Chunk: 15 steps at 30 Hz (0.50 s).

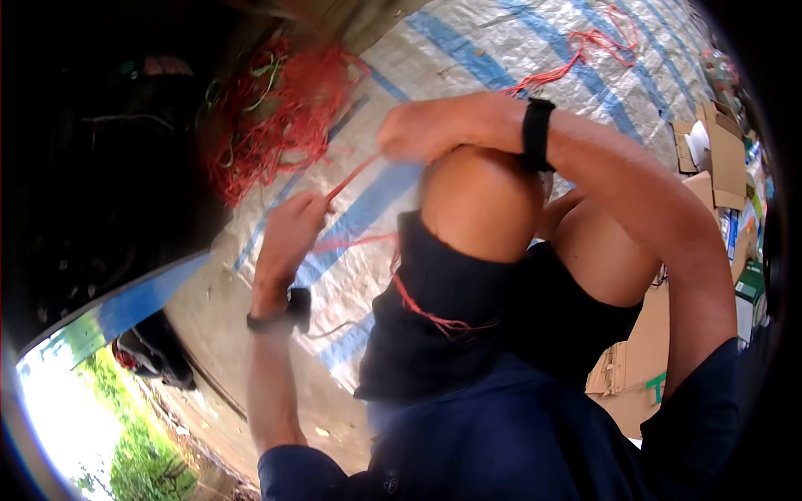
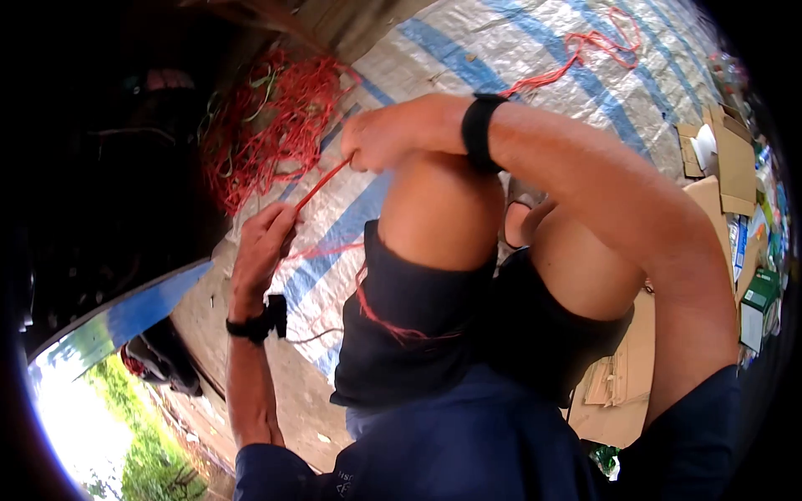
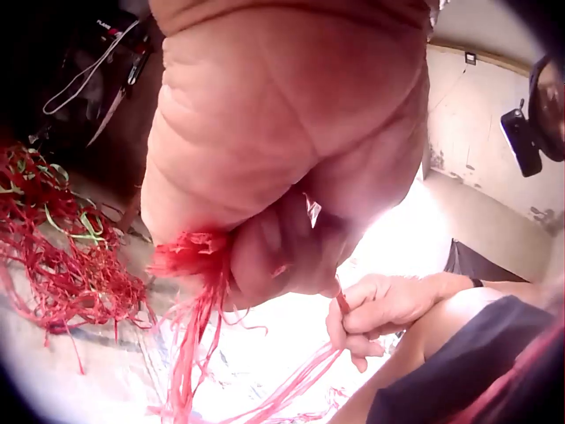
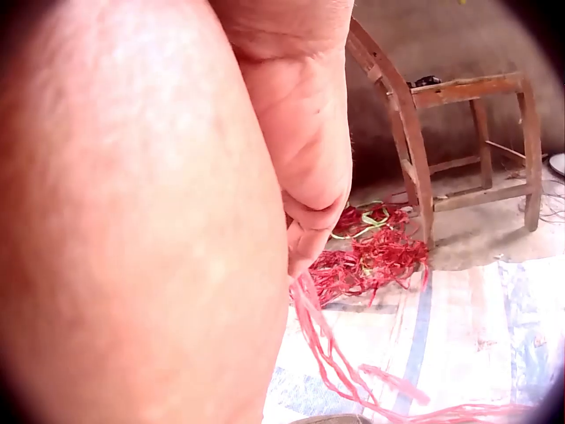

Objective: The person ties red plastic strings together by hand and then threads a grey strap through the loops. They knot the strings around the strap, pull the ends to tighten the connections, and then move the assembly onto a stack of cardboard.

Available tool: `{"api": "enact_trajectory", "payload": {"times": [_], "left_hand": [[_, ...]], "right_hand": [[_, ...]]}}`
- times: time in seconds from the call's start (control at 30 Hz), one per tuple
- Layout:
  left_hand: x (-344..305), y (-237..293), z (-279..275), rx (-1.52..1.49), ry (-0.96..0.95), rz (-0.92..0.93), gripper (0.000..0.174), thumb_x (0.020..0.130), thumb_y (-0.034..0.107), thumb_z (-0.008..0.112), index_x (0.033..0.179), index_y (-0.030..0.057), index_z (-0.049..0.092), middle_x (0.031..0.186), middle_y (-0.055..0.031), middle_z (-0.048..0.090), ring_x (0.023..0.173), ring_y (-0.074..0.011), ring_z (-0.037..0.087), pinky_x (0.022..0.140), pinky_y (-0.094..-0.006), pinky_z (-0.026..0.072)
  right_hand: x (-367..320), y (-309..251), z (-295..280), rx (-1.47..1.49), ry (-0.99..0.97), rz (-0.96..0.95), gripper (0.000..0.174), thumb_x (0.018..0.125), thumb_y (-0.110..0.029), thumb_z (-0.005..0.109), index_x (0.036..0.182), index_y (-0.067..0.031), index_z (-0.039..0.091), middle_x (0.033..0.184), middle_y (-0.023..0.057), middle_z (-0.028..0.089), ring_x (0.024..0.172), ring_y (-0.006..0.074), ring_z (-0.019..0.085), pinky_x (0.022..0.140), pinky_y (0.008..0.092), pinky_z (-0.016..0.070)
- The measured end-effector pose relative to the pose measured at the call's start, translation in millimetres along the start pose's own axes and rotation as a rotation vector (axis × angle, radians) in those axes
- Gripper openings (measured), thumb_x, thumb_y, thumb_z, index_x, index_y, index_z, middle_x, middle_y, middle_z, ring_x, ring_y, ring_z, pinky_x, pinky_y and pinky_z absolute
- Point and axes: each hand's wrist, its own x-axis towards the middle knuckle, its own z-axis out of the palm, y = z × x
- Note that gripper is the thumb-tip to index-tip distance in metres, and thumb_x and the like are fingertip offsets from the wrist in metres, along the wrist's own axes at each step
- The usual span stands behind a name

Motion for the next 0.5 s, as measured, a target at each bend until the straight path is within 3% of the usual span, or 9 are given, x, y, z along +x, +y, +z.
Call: {"api": "enact_trajectory", "payload": {"times": [0.03, 0.1, 0.13, 0.23, 0.33, 0.37, 0.43, 0.47, 0.5], "left_hand": [[-6, -4, -12, 0.050, 0.016, 0.050, 0.027, 0.095, 0.026, 0.056, 0.091, 0.0016, 0.067, 0.071, 0.0011, 0.057, 0.066, -0.0098, 0.050, 0.058, -0.0275, 0.0395], [-18, -10, -30, 0.013, 0.013, -0.029, 0.029, 0.098, 0.029, 0.058, 0.090, 0.0029, 0.067, 0.067, 0.0054, 0.050, 0.062, -0.0055, 0.043, 0.054, -0.0236, 0.0332], [-25, -12, -37, -0.036, 0.038, -0.087, 0.030, 0.100, 0.030, 0.058, 0.088, 0.0036, 0.066, 0.066, 0.0070, 0.047, 0.059, -0.0024, 0.041, 0.052, -0.0219, 0.0294], [-40, -31, -53, -0.038, 0.095, -0.121, 0.025, 0.099, 0.024, 0.058, 0.089, 0.0036, 0.066, 0.064, 0.0078, 0.047, 0.056, -0.0016, 0.039, 0.049, -0.0217, 0.0274], [-47, -76, -61, -0.013, 0.150, -0.091, 0.027, 0.102, 0.026, 0.059, 0.087, 0.0038, 0.064, 0.059, 0.0097, 0.042, 0.047, 0.0000, 0.031, 0.043, -0.0205, 0.0215], [-48, -98, -63, -0.015, 0.144, -0.084, 0.027, 0.102, 0.026, 0.059, 0.087, 0.0038, 0.064, 0.059, 0.0097, 0.042, 0.047, 0.0000, 0.031, 0.043, -0.0205, 0.0215], [-52, -131, -68, 0.105, 0.152, -0.103, 0.026, 0.101, 0.026, 0.060, 0.088, 0.0039, 0.065, 0.060, 0.0094, 0.043, 0.047, 0.0002, 0.032, 0.043, -0.0202, 0.0217], [-57, -132, -72, 0.065, 0.127, -0.205, 0.022, 0.096, 0.020, 0.060, 0.086, 0.0024, 0.069, 0.064, 0.0071, 0.049, 0.056, -0.0014, 0.040, 0.048, -0.0234, 0.0288], [-60, -142, -73, 0.047, 0.127, -0.221, 0.021, 0.096, 0.019, 0.060, 0.086, 0.0026, 0.070, 0.063, 0.0072, 0.049, 0.055, -0.0015, 0.040, 0.048, -0.0236, 0.0290]], "right_hand": [[2, 6, 2, -0.012, 0.018, 0.018, 0.028, 0.092, -0.024, 0.053, 0.088, 0.0000, 0.067, 0.076, 0.0163, 0.067, 0.066, 0.0259, 0.064, 0.063, 0.0412, 0.0507], [6, 21, 8, -0.188, 0.124, -0.168, 0.025, 0.090, -0.022, 0.056, 0.094, -0.0006, 0.069, 0.090, 0.0207, 0.070, 0.083, 0.0341, 0.069, 0.075, 0.0441, 0.0527], [4, 23, 8, -0.198, 0.140, -0.149, 0.025, 0.090, -0.022, 0.056, 0.094, -0.0006, 0.069, 0.090, 0.0207, 0.070, 0.083, 0.0341, 0.069, 0.075, 0.0441, 0.0527], [-6, 23, 6, -0.236, 0.196, -0.068, 0.031, 0.085, -0.017, 0.062, 0.111, -0.0008, 0.068, 0.106, 0.0232, 0.069, 0.104, 0.0396, 0.066, 0.089, 0.0446, 0.0518], [-30, 19, -15, -0.211, 0.202, -0.027, 0.032, 0.085, -0.016, 0.060, 0.113, -0.0011, 0.067, 0.106, 0.0242, 0.069, 0.105, 0.0402, 0.065, 0.090, 0.0457, 0.0513], [-36, 22, -26, -0.266, 0.179, -0.008, 0.031, 0.084, -0.013, 0.060, 0.111, -0.0016, 0.068, 0.102, 0.0220, 0.070, 0.098, 0.0409, 0.066, 0.086, 0.0449, 0.0526], [-43, 58, -52, -0.276, 0.390, -0.076, 0.027, 0.084, -0.014, 0.063, 0.108, -0.0017, 0.067, 0.094, 0.0174, 0.071, 0.084, 0.0336, 0.069, 0.077, 0.0395, 0.0546], [-59, 45, -73, -0.207, 0.393, 0.037, 0.024, 0.086, -0.016, 0.064, 0.106, -0.0020, 0.067, 0.090, 0.0133, 0.071, 0.079, 0.0276, 0.068, 0.072, 0.0368, 0.0541], [-81, 33, -99, -0.139, 0.397, 0.153, 0.022, 0.088, -0.019, 0.065, 0.103, -0.0023, 0.067, 0.085, 0.0092, 0.071, 0.074, 0.0217, 0.067, 0.068, 0.0340, 0.0537]]}}
